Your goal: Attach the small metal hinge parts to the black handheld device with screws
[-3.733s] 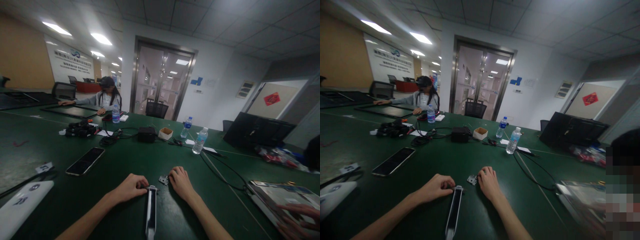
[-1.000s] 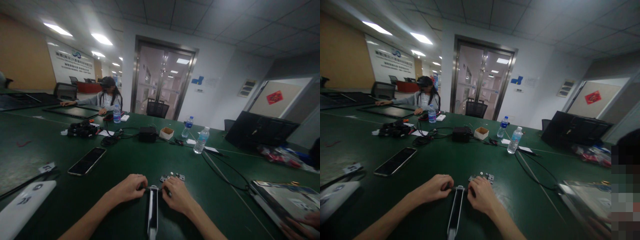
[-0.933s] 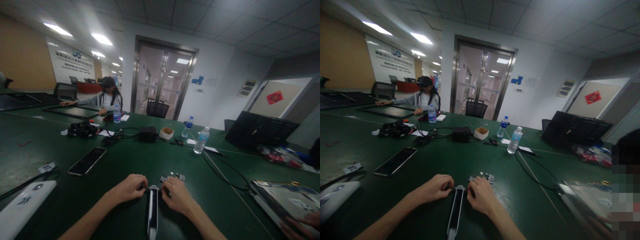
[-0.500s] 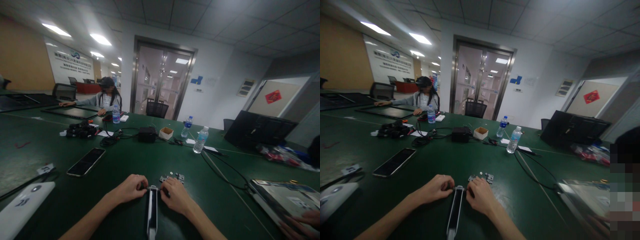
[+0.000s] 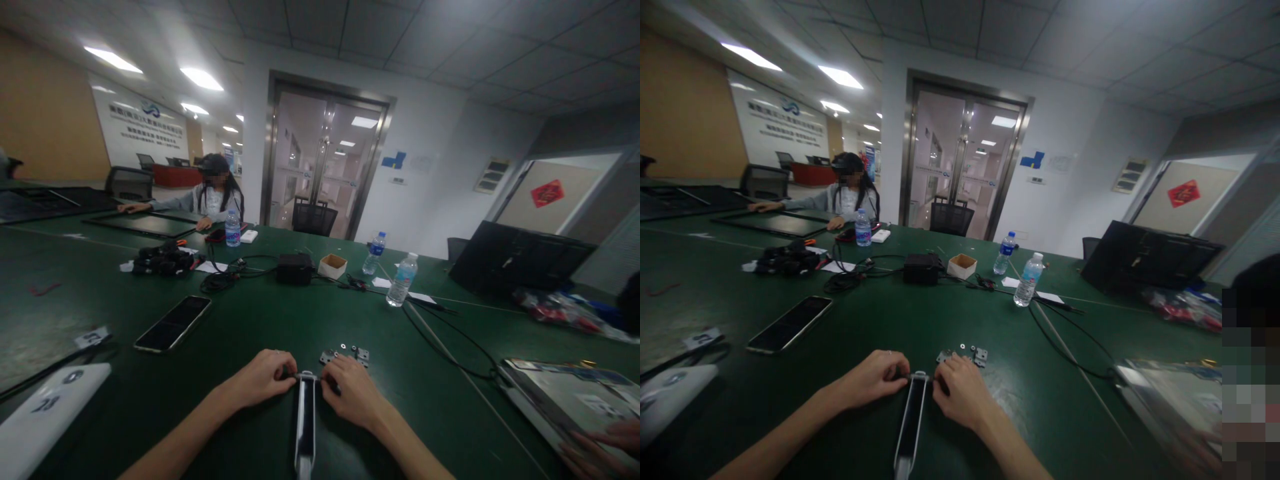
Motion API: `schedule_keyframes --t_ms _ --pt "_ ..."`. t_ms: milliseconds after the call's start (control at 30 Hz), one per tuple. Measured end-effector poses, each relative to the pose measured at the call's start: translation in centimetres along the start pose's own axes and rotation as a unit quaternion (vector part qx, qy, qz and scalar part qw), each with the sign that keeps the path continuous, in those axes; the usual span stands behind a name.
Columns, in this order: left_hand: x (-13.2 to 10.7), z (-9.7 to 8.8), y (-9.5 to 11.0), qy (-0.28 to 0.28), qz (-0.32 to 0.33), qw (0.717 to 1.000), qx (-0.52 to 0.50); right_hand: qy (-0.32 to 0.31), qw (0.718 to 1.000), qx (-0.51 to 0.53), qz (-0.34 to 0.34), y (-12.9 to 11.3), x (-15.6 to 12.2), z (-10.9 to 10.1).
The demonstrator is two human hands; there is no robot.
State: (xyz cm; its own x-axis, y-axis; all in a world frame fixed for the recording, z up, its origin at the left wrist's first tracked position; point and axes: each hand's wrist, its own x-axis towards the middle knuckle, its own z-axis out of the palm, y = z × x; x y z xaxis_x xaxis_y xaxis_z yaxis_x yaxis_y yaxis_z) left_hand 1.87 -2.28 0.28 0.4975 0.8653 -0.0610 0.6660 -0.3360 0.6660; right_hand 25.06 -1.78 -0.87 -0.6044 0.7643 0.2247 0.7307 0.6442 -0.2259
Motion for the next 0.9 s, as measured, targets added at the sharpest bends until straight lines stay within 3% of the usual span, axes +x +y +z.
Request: schedule_keyframes --t_ms 667,900 --pt "0.28 0.69 -0.33 0.025 0.034 0.999 0.033 0.001 1.000 -0.011 -0.013 0.38 0.04 0.56" --pt "-0.02 0.37 -0.10 0.019 0.073 0.996 0.055 0.007 0.999 0.005 -0.035 0.15 0.07 0.42"
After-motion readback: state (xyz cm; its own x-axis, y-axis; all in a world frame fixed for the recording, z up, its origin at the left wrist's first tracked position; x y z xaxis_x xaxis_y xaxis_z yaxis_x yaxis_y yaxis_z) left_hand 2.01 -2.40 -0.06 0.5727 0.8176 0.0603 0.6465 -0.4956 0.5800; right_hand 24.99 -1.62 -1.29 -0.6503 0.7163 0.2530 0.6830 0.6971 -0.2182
